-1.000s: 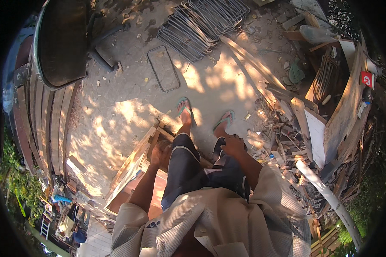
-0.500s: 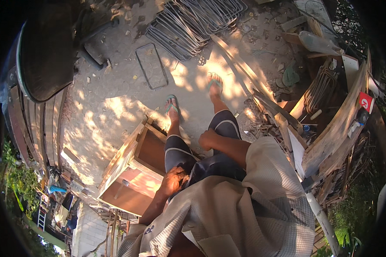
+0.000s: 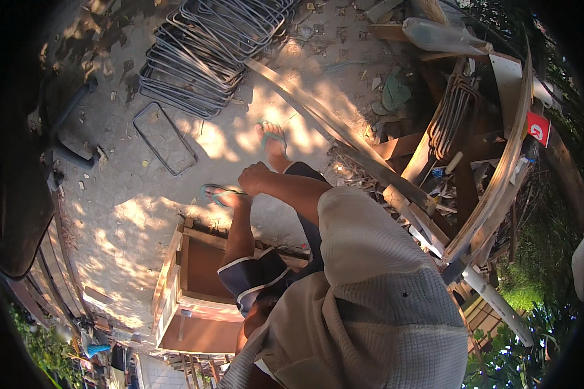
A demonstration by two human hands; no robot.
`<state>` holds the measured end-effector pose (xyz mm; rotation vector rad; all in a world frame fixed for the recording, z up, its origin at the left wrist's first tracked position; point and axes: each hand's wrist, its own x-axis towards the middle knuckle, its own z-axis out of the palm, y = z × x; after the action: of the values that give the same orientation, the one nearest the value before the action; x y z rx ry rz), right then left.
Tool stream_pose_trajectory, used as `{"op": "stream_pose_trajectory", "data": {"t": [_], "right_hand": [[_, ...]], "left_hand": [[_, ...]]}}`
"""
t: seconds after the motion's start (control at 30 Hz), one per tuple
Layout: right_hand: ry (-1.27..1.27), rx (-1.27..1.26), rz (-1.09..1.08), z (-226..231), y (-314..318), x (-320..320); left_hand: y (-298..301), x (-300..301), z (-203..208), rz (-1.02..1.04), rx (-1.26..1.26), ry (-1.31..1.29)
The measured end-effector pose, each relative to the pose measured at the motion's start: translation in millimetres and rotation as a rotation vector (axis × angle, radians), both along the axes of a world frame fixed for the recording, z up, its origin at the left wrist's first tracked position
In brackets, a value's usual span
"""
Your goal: The person ties groups of rectangular rebar stirrups together with thin wire using a hook tool, then stands up and picks up a broom.
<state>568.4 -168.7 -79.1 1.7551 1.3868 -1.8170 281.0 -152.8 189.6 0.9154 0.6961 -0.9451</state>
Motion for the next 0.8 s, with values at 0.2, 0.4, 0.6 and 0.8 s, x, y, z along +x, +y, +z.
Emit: {"op": "stream_pose_trajectory", "data": {"t": [0.2,0.4,0.6,0.8], "right_hand": [[-0.042,0.060,-0.015,-82.2,61.6,17.8],[-0.051,0.342,-0.113,-118.9,135.8,31.6],[0.049,0.635,-0.127,-129.6,185.8,73.9],[0.055,0.982,-0.128,-137.4,222.0,140.4]], "left_hand": [[69.9,54.7,-144.7,0.086,0.356,-0.077],[156.7,63.3,-357.6,0.256,0.932,-0.089],[181.6,85.0,-502.1,0.229,1.290,0.010],[187.3,118.4,-530.1,0.094,1.309,0.213]]}}
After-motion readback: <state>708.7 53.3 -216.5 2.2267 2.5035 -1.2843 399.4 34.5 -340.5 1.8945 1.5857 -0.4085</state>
